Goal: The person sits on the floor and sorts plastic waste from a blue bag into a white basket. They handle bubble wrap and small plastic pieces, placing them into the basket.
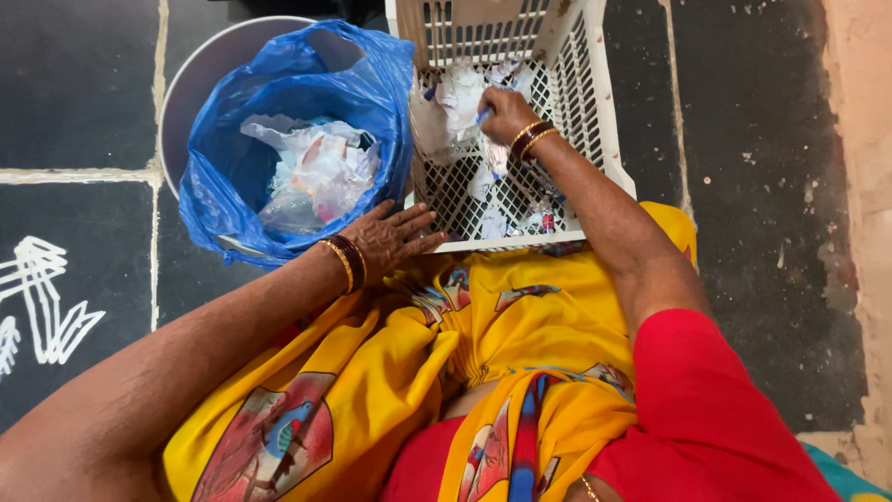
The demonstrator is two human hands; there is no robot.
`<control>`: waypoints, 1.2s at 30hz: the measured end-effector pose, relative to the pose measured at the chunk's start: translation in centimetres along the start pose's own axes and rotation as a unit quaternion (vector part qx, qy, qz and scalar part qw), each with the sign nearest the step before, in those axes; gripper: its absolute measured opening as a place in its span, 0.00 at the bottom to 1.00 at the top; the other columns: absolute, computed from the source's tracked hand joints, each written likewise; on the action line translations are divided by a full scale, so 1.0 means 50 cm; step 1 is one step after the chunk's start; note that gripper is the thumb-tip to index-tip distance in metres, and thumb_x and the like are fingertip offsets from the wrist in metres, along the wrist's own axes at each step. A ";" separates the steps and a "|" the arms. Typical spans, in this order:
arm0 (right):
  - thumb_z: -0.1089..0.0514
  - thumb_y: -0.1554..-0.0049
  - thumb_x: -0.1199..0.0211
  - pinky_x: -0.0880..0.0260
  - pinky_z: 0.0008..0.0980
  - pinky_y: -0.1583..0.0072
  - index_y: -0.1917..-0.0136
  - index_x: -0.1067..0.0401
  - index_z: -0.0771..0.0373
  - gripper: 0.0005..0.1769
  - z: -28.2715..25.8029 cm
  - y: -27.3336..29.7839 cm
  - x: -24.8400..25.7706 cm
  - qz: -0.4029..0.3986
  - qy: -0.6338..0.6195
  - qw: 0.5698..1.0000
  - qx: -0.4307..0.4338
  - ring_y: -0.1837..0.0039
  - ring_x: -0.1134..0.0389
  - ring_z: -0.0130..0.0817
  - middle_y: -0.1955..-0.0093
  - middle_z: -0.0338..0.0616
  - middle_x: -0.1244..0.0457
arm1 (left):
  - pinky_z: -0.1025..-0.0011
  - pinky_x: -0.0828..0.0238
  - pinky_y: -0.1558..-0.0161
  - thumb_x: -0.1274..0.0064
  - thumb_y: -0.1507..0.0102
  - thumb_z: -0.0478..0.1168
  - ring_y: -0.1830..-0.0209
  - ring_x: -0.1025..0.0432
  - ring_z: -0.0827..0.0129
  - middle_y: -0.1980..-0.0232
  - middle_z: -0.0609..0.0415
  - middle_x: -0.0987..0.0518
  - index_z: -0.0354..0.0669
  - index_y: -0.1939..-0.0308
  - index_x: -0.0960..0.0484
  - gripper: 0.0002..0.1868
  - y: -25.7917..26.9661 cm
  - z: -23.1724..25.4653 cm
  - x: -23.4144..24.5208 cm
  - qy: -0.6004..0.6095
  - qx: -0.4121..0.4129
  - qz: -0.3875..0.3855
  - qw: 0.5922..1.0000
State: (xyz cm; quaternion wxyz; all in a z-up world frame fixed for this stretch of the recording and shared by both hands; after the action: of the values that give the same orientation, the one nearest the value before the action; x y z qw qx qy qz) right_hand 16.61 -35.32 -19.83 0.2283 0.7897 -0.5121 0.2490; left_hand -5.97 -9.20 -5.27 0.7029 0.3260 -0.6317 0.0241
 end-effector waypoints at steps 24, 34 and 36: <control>0.70 0.41 0.33 0.20 0.31 0.49 0.53 0.30 0.59 0.09 -0.243 0.065 0.053 -0.027 -0.516 0.844 0.144 0.53 0.26 0.29 0.56 0.43 0.30 | 0.54 0.34 0.42 0.33 0.37 0.49 0.43 0.31 0.48 0.40 0.41 0.27 0.43 0.34 0.31 0.33 0.014 -0.026 0.178 0.180 0.180 0.361 0.897; 0.69 0.41 0.29 0.21 0.30 0.45 0.54 0.29 0.59 0.10 -0.254 0.095 0.025 -0.144 -0.498 0.841 0.155 0.49 0.26 0.27 0.53 0.42 0.30 | 0.55 0.26 0.53 0.42 0.43 0.31 0.54 0.24 0.46 0.48 0.43 0.23 0.54 0.20 0.43 0.48 0.011 -0.036 0.170 0.341 0.247 0.309 0.853; 0.68 0.41 0.29 0.22 0.30 0.45 0.54 0.29 0.59 0.10 -0.249 0.089 0.013 -0.150 -0.491 0.843 0.160 0.50 0.26 0.27 0.54 0.41 0.30 | 0.55 0.25 0.53 0.41 0.43 0.34 0.55 0.24 0.47 0.50 0.43 0.22 0.50 0.22 0.42 0.46 0.015 -0.029 0.174 0.368 0.144 0.367 0.842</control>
State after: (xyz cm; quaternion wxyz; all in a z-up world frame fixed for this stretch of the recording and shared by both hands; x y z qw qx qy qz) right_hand 10.75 -29.77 -9.36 -0.1477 0.9014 -0.3856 -0.1303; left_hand -3.28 -11.21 2.94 0.7685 0.1350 -0.3893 0.4895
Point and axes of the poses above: each hand's wrist, its own y-axis away from the middle knuckle, its own x-axis out of the back of the hand, z = x × y, the point moved 2 cm from there along -y, towards the middle knuckle
